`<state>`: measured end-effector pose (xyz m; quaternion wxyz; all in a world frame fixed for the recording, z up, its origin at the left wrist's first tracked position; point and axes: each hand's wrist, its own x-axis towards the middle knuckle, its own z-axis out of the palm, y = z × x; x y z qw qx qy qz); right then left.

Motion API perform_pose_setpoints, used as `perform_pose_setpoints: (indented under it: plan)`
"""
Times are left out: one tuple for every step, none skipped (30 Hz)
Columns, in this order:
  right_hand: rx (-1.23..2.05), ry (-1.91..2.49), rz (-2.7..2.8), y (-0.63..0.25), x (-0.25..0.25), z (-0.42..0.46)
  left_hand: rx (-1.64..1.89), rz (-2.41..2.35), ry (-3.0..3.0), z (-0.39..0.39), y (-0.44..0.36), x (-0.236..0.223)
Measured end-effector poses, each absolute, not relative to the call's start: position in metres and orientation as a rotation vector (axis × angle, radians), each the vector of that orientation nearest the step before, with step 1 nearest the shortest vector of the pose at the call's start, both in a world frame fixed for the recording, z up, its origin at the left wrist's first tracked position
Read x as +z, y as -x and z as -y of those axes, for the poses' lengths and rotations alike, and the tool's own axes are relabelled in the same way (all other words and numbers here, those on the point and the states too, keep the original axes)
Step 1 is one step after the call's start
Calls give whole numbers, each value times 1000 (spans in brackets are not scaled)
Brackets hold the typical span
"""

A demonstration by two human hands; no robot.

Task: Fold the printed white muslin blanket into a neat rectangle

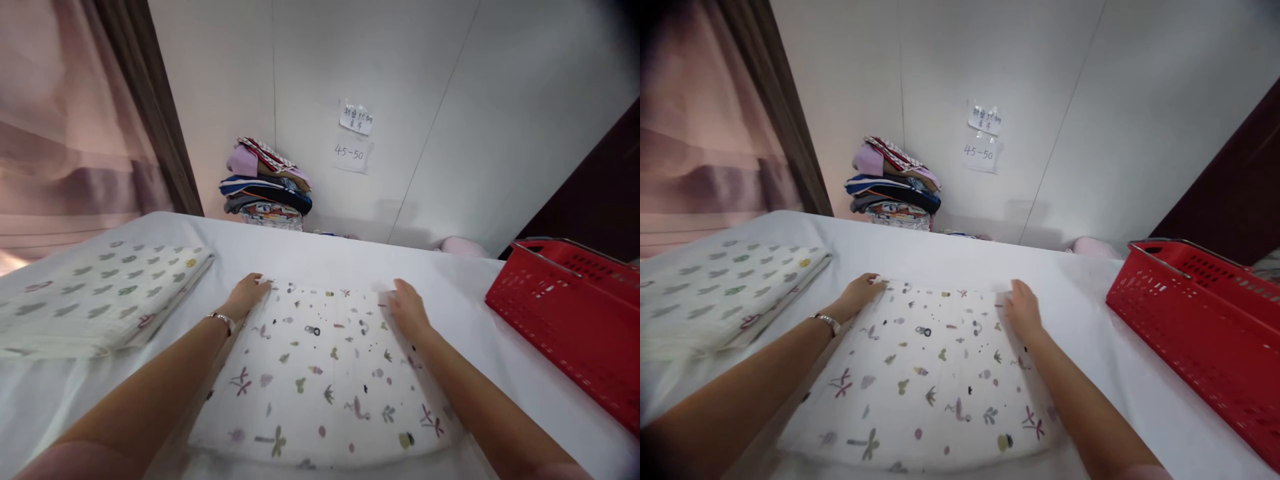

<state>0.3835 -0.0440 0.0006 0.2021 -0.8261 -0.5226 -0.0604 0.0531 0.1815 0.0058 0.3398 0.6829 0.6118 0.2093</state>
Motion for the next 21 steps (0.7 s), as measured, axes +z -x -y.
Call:
perform_pose_setpoints:
  plan:
    - [-130, 2213, 1581, -366, 3, 42, 523, -1572, -1745, -180, -52, 8]
    - [-65, 2130, 1683, -348, 4, 39, 502, -1551, -1713, -178, -50, 10]
    - [3, 2058, 1778, -330, 4, 36, 483, -1533, -1688, -175, -47, 13]
    - [55, 2010, 1847, -314, 3, 33, 468, -1516, -1667, -171, -44, 15]
    - [107, 1995, 1893, -300, 2, 29, 455, -1497, -1651, -166, -39, 18]
    - [157, 2012, 1922, -290, -1, 25, 434, -1472, -1630, -160, -34, 20]
    - [203, 2049, 1938, -282, -3, 21, 407, -1442, -1604, -154, -28, 22]
    - [242, 2095, 1944, -278, -6, 18, 379, -1406, -1577, -146, -22, 23]
    - [271, 2139, 1947, -276, -8, 14, 352, -1373, -1549, -138, -15, 25]
    - [287, 2169, 1949, -276, -10, 12, 335, -1345, -1525, -130, -8, 25]
    - [294, 2187, 1950, -277, -12, 10, 329, -1329, -1509, -121, -2, 26]
    - [304, 2197, 1951, -279, -12, 9, 329, -1324, -1496, -113, 4, 26]
    - [327, 2204, 1952, -280, -12, 9, 332, -1326, -1488, -104, 9, 27]
    - [357, 2214, 1945, -280, -12, 9, 334, -1335, -1477, -96, 14, 27]
    - [381, 2223, 1932, -280, -12, 10, 336, -1343, -1466, -89, 19, 28]
    - [390, 2228, 1915, -279, -12, 11, 336, -1342, -1454, -82, 23, 28]
    - [386, 2229, 1898, -277, -12, 13, 330, -1333, -1437, -76, 26, 29]
    - [374, 2227, 1887, -274, -12, 14, 322, -1319, -1426, -71, 29, 30]
    - [360, 2226, 1881, -271, -13, 15, 312, -1304, -1421, -66, 31, 31]
    - [357, 2226, 1881, -269, -13, 16, 299, -1290, -1417, -63, 32, 32]
    - [369, 2229, 1883, -267, -13, 16, 287, -1274, -1407, -60, 33, 32]
